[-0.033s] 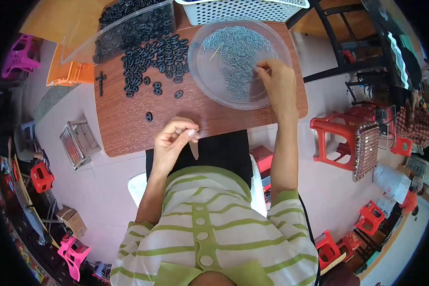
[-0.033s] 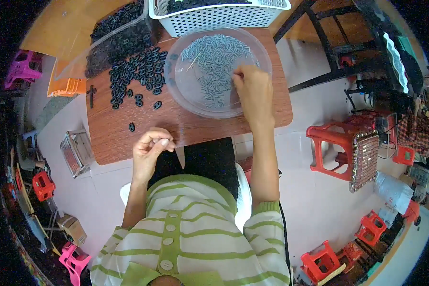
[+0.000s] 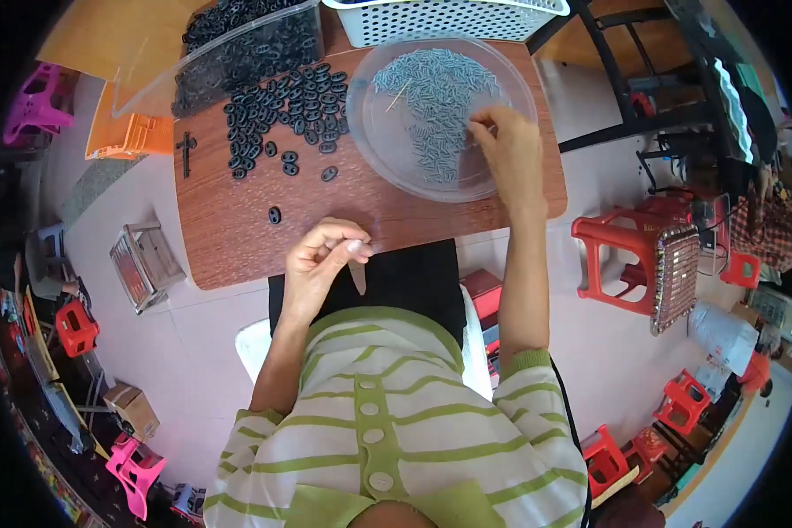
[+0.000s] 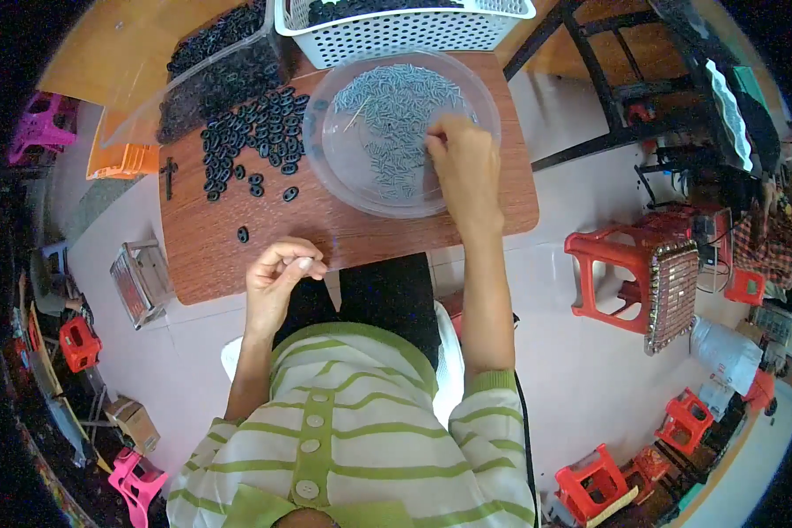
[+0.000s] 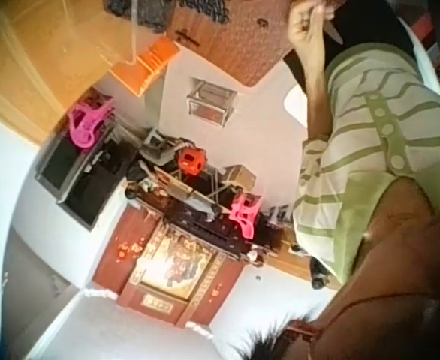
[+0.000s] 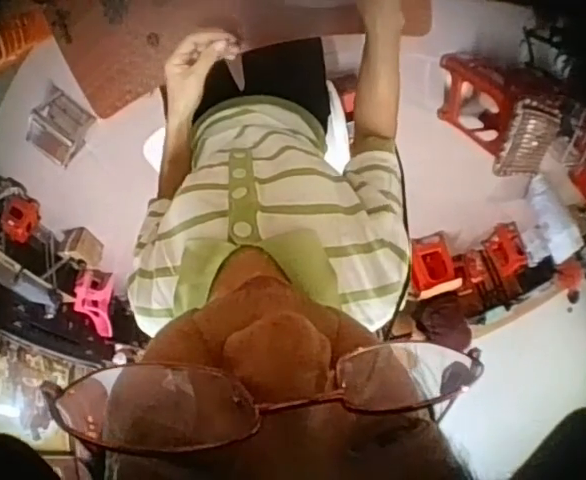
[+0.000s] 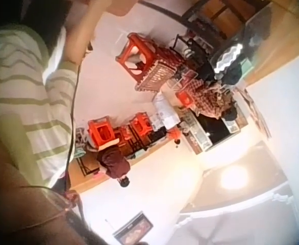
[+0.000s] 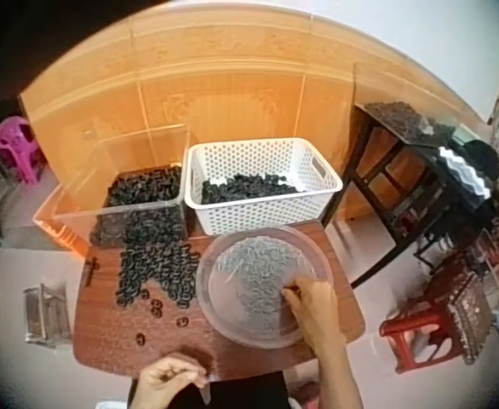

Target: Assembling small black plastic links or rings together by hand.

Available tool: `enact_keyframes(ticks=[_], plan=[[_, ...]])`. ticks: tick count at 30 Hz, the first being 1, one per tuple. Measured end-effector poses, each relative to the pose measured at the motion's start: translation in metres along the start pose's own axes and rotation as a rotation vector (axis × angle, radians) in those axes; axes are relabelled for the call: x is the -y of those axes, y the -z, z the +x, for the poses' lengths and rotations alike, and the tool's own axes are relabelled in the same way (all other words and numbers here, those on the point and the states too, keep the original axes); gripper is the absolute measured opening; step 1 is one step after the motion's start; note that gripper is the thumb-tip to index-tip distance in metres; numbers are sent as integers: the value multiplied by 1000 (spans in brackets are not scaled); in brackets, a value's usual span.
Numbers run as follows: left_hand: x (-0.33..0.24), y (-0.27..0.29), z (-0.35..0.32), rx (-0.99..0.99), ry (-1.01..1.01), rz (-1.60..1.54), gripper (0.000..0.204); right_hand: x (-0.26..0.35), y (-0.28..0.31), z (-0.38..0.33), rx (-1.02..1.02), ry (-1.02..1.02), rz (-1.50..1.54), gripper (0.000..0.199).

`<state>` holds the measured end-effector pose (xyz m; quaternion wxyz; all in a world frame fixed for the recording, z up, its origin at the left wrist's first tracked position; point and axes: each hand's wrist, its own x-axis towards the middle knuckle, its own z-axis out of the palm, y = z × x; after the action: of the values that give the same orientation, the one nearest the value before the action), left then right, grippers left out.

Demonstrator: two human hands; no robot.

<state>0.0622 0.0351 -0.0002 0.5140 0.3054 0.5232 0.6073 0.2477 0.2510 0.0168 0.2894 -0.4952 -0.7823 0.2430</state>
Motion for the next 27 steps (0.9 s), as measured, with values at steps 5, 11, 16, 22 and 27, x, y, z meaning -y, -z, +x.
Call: enact_keyframes(ticks=[5,11,16,22,27], plan=[[10,6,-2,25,4,-17,12,-3,-8,4,9,5,8,11],[12,10,-3,-54,48,-93,20,-9,-3,9,-80,59,-89,11],[12,9,-4,-67,50,-97,17,-10,-8,15,-61,50,-112,11],[14,13,-5,-35,24,-104,15,-9,-13,17,-31,-10,-70,8],[8,10,-4,-65,19,-174,13,-8,-12,16,45,-85,-192,10]])
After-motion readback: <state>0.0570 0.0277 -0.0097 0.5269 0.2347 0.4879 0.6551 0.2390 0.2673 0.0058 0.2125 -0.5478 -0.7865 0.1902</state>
